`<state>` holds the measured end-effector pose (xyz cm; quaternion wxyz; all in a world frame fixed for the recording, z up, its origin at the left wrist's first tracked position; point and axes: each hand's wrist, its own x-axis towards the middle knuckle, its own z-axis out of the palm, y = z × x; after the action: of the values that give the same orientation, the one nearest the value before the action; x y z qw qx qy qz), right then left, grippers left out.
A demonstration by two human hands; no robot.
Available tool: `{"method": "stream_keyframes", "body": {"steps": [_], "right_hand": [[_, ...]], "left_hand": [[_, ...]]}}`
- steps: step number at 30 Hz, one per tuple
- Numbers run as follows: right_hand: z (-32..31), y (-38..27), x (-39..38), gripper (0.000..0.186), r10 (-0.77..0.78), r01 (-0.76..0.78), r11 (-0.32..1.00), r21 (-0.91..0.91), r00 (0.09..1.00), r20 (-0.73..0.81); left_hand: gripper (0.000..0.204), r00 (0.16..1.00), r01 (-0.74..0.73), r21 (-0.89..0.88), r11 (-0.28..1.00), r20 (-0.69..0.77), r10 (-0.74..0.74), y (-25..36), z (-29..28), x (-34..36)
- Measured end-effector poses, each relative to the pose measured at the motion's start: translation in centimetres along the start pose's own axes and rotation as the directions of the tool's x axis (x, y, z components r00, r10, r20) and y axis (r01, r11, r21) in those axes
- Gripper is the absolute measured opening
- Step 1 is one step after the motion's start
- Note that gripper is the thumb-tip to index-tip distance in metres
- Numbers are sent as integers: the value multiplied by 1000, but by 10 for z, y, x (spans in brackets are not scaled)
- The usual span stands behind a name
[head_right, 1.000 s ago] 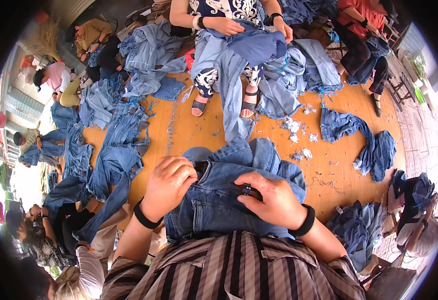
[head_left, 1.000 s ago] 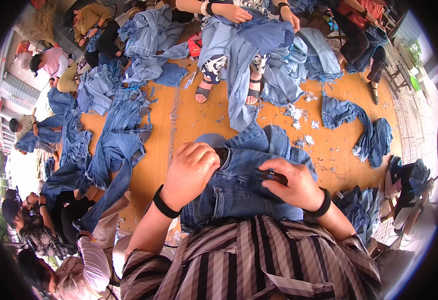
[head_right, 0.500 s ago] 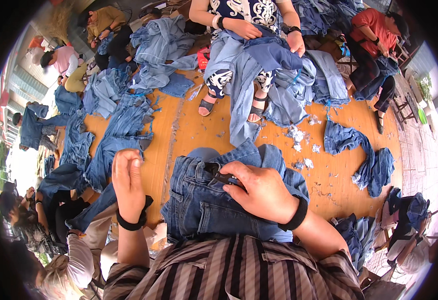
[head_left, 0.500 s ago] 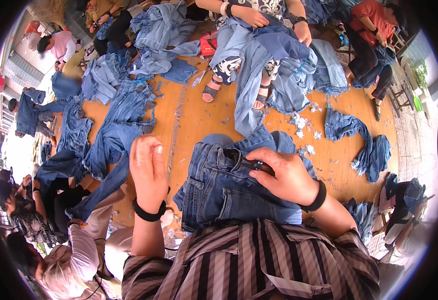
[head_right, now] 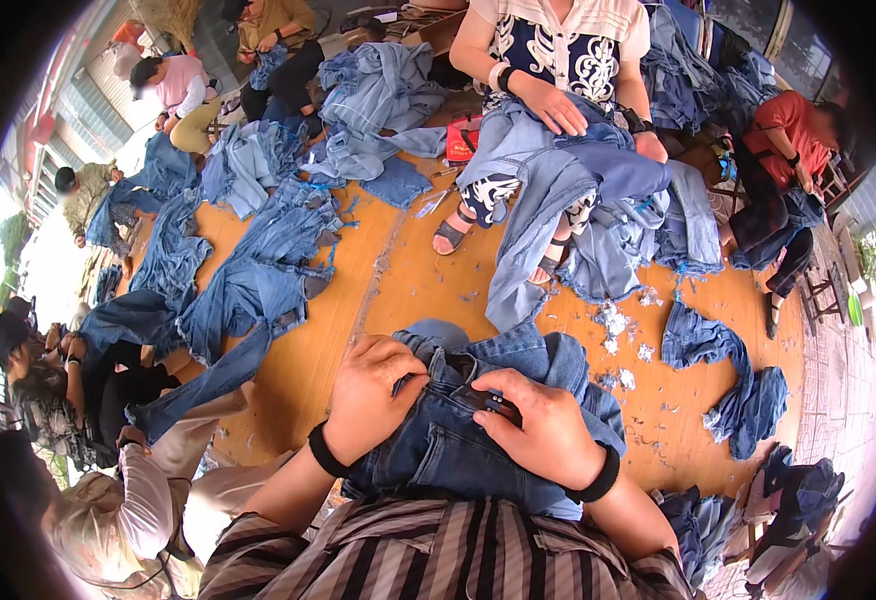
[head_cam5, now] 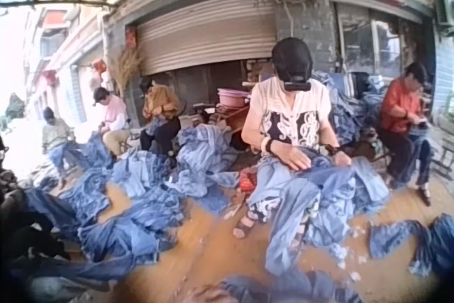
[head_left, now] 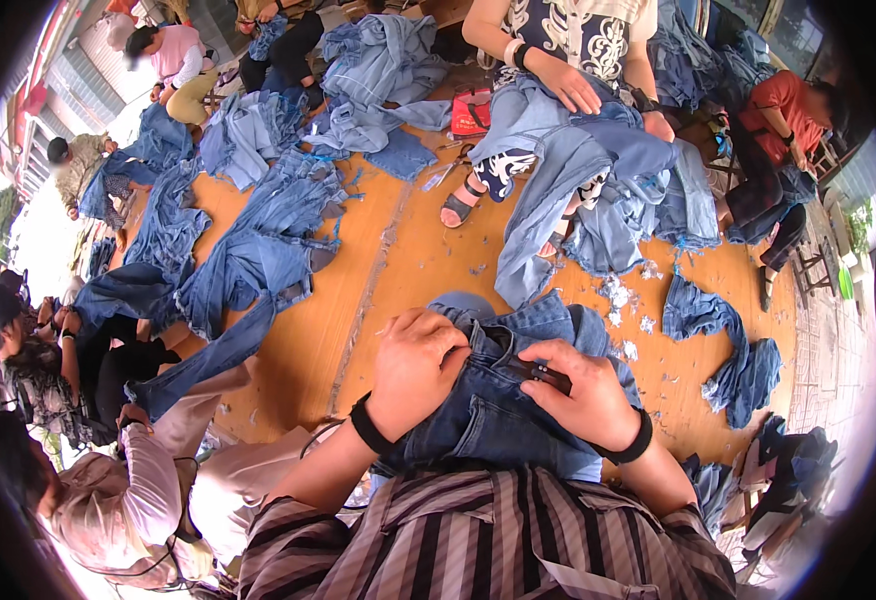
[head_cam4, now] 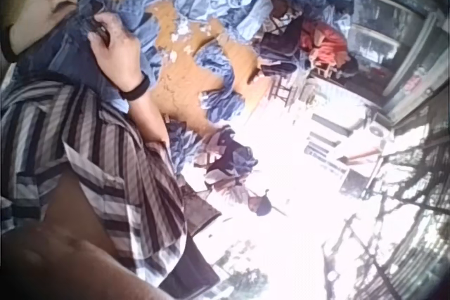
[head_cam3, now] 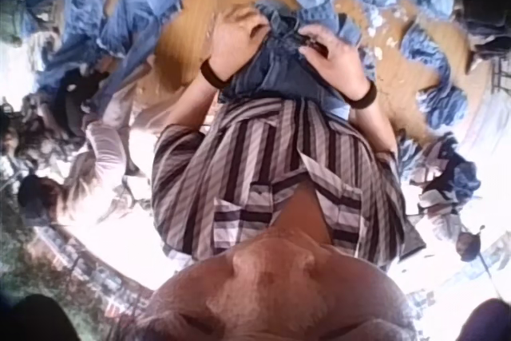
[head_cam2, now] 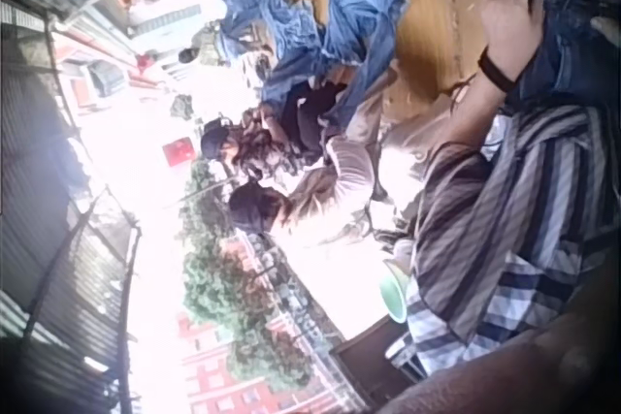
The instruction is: Inspecting and trimming threads from pairs of denim jeans in a workshop environment.
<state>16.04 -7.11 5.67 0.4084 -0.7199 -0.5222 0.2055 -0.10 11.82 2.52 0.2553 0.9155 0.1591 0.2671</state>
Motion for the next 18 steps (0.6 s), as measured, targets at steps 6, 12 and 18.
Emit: {"method": "stream_keyframes", "body": {"steps": [6,12,18], "right_hand": [[-4,6,-10,32,38,-38,999,-5,999,-8],[-21,30,-29,35,182,-178,983,42,977,-109],[-53,78,-69,32,361,-346,932,106,898,-250]], "left_hand": [[10,971,233,-395,889,48,-233,-29,-12,-1],[11,778,312,-329,891,-449,-439,-62,-63,0],[17,859,461,-323,827,-72,-507,-64,-50,-35]]}}
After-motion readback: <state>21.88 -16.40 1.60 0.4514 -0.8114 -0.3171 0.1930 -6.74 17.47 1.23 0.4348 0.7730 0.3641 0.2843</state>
